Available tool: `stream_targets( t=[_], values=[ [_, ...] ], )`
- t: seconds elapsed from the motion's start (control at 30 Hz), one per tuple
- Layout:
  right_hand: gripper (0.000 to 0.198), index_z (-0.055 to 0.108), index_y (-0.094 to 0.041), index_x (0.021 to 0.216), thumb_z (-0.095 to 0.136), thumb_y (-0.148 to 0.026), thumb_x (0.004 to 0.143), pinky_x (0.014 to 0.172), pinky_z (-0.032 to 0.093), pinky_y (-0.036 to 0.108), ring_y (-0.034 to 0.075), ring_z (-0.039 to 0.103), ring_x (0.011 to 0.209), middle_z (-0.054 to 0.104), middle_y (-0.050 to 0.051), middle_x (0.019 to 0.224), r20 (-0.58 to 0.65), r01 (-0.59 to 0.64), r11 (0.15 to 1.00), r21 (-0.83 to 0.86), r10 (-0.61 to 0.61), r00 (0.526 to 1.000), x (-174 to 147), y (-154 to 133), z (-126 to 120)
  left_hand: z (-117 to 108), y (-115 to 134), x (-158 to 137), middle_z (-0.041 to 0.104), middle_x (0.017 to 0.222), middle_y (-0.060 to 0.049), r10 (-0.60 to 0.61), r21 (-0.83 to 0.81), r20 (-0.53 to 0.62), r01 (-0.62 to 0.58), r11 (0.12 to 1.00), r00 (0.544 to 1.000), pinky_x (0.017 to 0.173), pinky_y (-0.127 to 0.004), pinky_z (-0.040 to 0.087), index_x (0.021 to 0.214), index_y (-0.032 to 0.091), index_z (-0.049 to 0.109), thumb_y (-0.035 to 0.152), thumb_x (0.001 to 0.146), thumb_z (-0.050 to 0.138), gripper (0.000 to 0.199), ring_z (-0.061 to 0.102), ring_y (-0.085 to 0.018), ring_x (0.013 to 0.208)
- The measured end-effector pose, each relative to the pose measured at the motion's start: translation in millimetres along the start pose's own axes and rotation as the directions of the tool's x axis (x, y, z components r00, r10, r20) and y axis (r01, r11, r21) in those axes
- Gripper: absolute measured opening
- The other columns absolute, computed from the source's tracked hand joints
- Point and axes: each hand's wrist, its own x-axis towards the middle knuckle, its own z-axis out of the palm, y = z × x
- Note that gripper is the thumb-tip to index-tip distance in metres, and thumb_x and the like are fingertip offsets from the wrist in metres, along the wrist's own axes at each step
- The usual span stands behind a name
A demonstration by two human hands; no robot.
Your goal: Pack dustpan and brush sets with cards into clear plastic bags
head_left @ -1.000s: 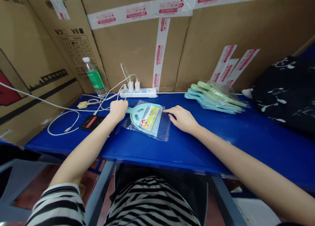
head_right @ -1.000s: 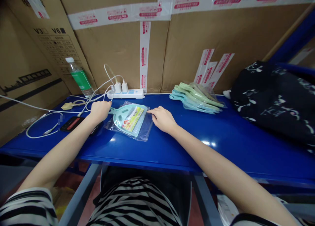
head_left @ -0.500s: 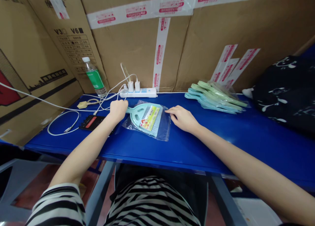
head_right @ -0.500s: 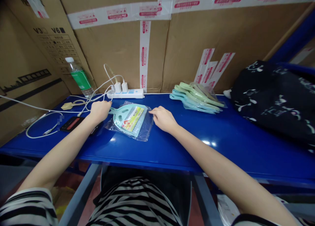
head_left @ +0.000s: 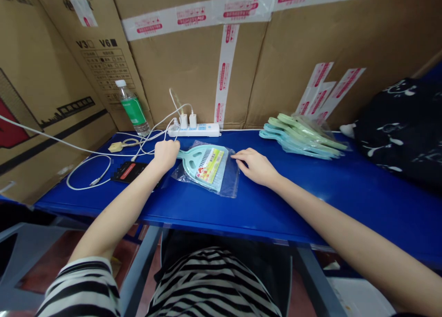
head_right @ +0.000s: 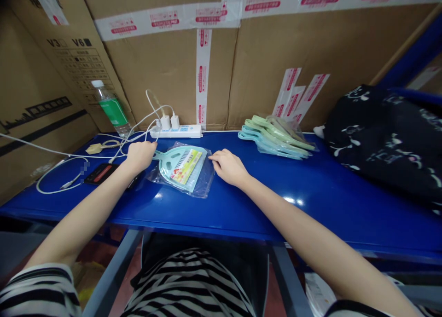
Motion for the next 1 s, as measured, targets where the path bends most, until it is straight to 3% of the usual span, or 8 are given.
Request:
stream_targets(
  t=[1.0],
  values=[
    [0.033,0.073,-0.023,0.105,0.047,-0.015,0.086,0.082,0.054,0.041,0.024,0.062,0.094,0.072,0.007,0.105,-0.003,0.013,1.000,-0.004,-0.013,1.000,-0.5,1.4,-0.1,0.9,0.8,0.6,0.069,0.103,-0.020,-0.005,0.003,0.005,0.005,1.000,1.000,0.076,-0.032,0.046,0.110,0.010,0.063,0.000,0.080,0.035,0.042,0.065,-0.029,0.103]
  ],
)
